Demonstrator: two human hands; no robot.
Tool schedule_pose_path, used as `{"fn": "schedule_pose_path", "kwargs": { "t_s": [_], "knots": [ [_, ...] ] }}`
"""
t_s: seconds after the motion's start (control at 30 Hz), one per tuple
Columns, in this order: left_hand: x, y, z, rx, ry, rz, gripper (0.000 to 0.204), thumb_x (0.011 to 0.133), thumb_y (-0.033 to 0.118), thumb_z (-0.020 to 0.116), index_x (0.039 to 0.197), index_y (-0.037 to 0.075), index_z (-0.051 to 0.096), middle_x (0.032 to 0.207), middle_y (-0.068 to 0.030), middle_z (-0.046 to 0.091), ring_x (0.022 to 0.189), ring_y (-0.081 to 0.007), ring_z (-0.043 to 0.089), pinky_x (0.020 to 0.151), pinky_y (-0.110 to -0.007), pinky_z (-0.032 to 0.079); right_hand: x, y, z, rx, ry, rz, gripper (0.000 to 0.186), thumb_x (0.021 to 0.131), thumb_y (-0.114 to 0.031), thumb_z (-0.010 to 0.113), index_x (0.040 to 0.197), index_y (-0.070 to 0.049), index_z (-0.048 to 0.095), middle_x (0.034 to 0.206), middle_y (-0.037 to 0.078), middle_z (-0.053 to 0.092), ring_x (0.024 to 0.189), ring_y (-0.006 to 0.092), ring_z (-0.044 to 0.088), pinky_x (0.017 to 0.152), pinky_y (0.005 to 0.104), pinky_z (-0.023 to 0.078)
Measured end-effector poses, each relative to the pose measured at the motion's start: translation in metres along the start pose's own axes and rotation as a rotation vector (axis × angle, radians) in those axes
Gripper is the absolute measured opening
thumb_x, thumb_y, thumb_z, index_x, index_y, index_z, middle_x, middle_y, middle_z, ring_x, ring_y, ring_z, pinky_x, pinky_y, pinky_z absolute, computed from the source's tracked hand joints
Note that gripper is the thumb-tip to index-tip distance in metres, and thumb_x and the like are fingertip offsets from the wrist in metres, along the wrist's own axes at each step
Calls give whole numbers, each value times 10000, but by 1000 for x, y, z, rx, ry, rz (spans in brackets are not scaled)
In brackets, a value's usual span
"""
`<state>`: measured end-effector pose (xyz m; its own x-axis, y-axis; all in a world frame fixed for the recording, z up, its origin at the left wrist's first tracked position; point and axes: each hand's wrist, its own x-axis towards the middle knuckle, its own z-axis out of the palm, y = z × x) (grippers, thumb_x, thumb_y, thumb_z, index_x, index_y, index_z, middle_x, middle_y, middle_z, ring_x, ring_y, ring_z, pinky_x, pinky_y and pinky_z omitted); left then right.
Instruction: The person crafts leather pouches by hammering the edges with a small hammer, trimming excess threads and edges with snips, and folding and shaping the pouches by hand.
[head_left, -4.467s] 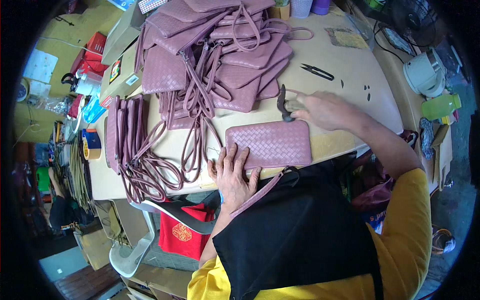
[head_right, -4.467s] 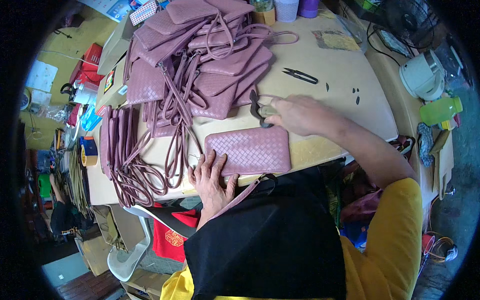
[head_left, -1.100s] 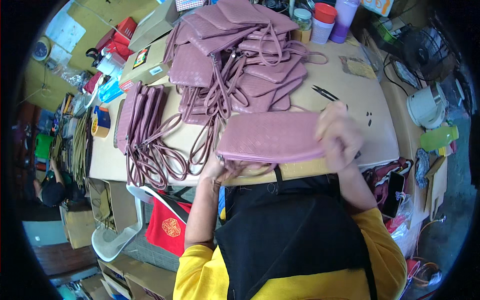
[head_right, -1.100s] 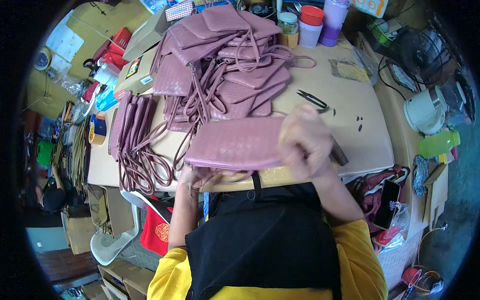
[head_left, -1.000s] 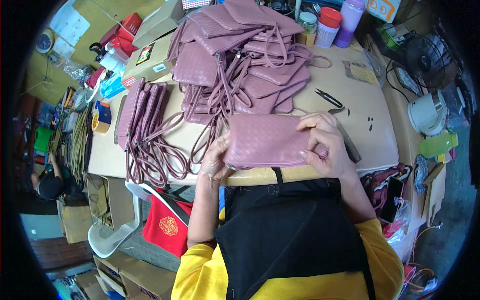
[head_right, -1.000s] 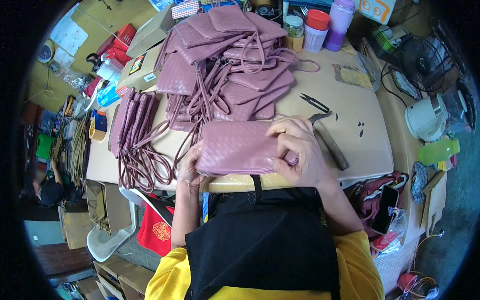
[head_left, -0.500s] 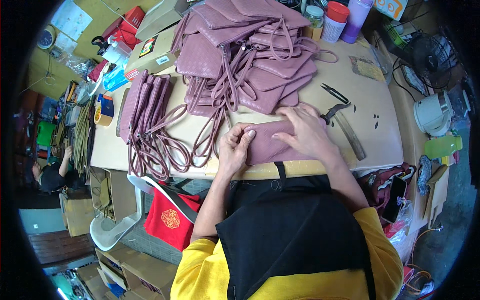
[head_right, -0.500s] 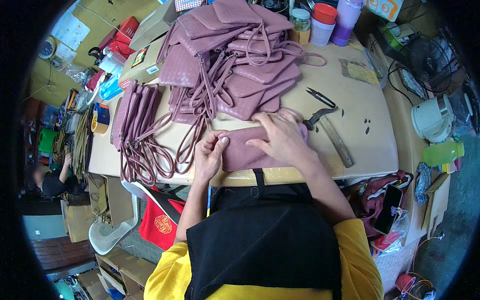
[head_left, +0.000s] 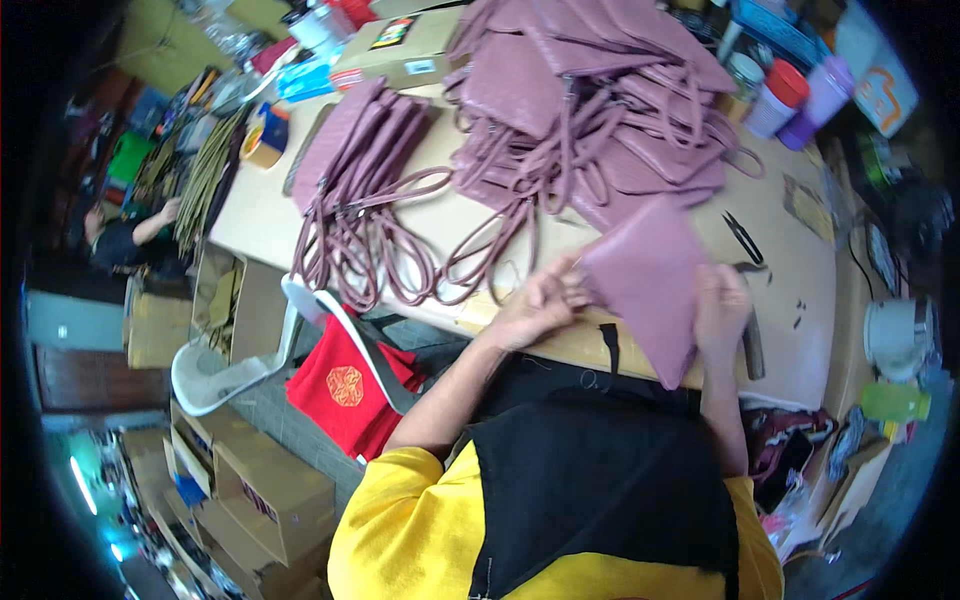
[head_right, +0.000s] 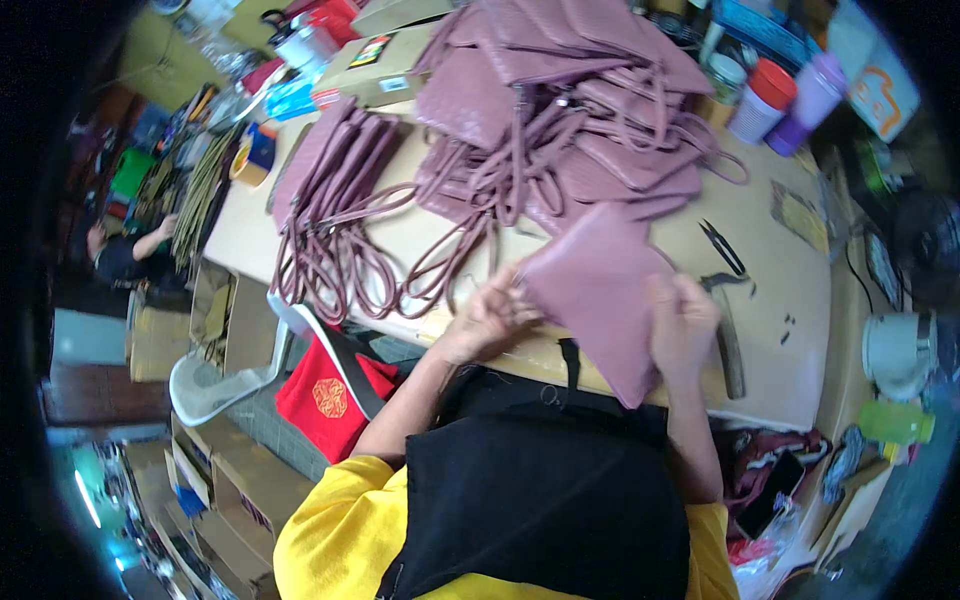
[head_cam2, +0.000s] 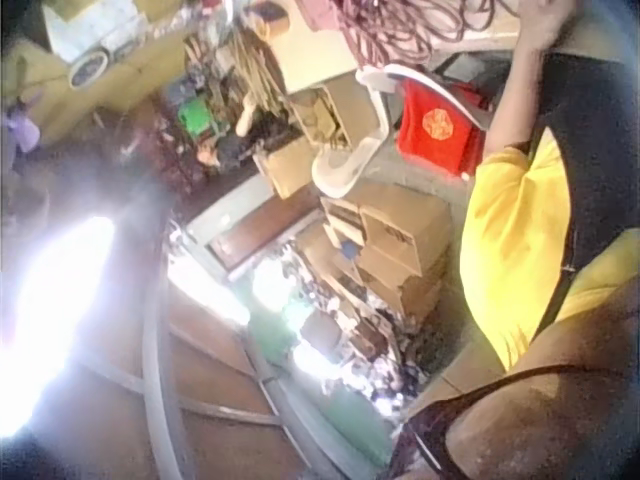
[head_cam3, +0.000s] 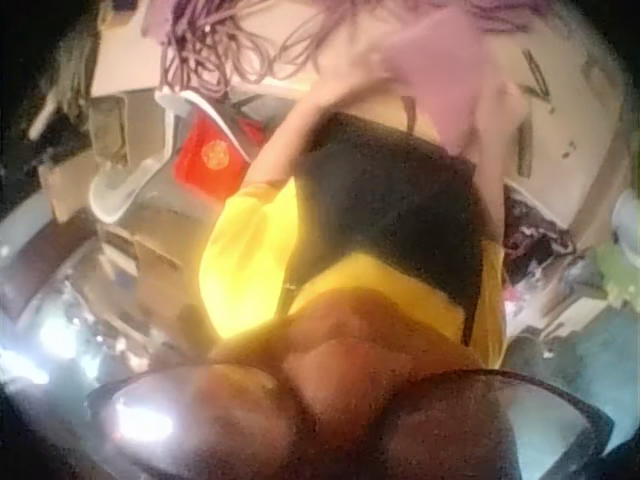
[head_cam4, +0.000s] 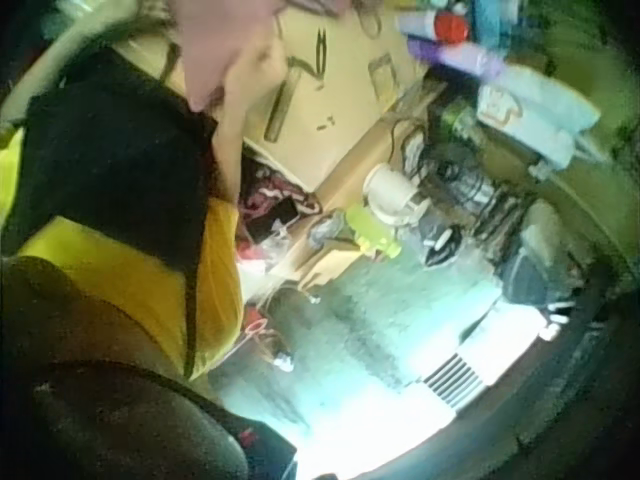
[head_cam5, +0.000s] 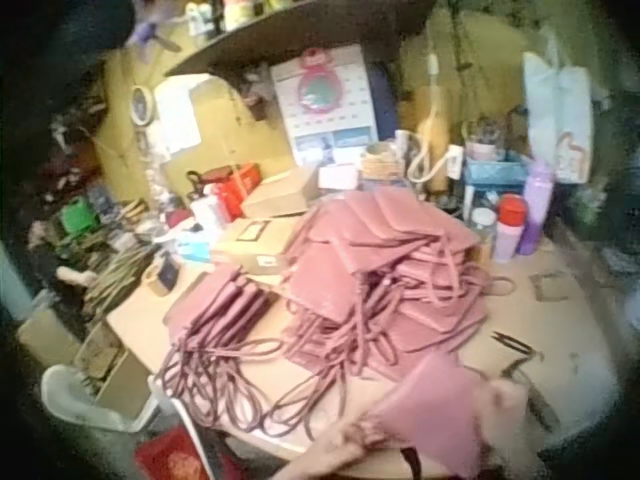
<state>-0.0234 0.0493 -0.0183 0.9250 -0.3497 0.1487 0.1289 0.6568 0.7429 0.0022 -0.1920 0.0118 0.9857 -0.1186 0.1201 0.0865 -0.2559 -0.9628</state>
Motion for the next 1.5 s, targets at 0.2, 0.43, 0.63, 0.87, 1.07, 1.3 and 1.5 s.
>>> {"fn": "schedule_pose_path", "kwargs": {
  "t_s": [0.2,0.43,0.63,0.87,1.07,1.3,1.5],
  "knots": [
    [-8,8,29,662,45,155,426,889,230,676,1222,-9,559,1188,-103,612,930,-130,556,861,-295,447,-4,-15,57,394,-15,-55,204,997,-167,473,985,-2,591,915,8,589,847,77,508,774,235,419],
    [-34,155,4,934,655,683,270,993,177,444,1115,3,611,953,-129,697,581,-54,553,455,-150,328,-37,-15,30,-11,-1063,246,310,956,-182,545,1228,-34,557,1166,112,619,1071,182,582,962,312,422],
    [-39,172,-32,1054,792,435,431,890,98,417,1303,-2,490,1220,-166,594,975,-156,602,763,-245,510,-55,14,-26,20,-1287,353,412,965,-266,524,1325,-66,513,1244,120,594,1154,227,560,1010,322,390],
    [-40,69,-42,969,845,234,1081,728,226,811,1504,53,79,1322,-254,378,1045,-279,573,869,-407,503,-96,118,-57,115,-990,196,304,918,-123,594,1216,-64,618,1140,107,648,1111,244,595,988,344,420],
    [-22,40,-33,1664,713,209,1192,645,370,839,1488,-9,85,1414,-318,294,1278,-470,366,1070,-514,318,-99,78,-50,25,-887,264,266,857,-31,641,1122,-57,654,1041,86,670,1011,200,625,900,311,460],
    [-31,36,-38,1773,641,134,951,675,330,805,1409,-30,319,1451,-304,257,1306,-477,338,1060,-502,337,-94,22,-55,-381,-488,-573,151,715,-6,652,865,9,645,835,95,628,732,206,611,666,280,455],
    [-27,34,-40,1811,588,151,926,679,309,794,1420,12,325,1461,-301,245,1282,-476,362,1027,-531,338,-96,20,-61,-130,-828,-85,181,717,-90,624,847,35,640,830,128,608,785,259,619,688,319,462]
  ]
}}
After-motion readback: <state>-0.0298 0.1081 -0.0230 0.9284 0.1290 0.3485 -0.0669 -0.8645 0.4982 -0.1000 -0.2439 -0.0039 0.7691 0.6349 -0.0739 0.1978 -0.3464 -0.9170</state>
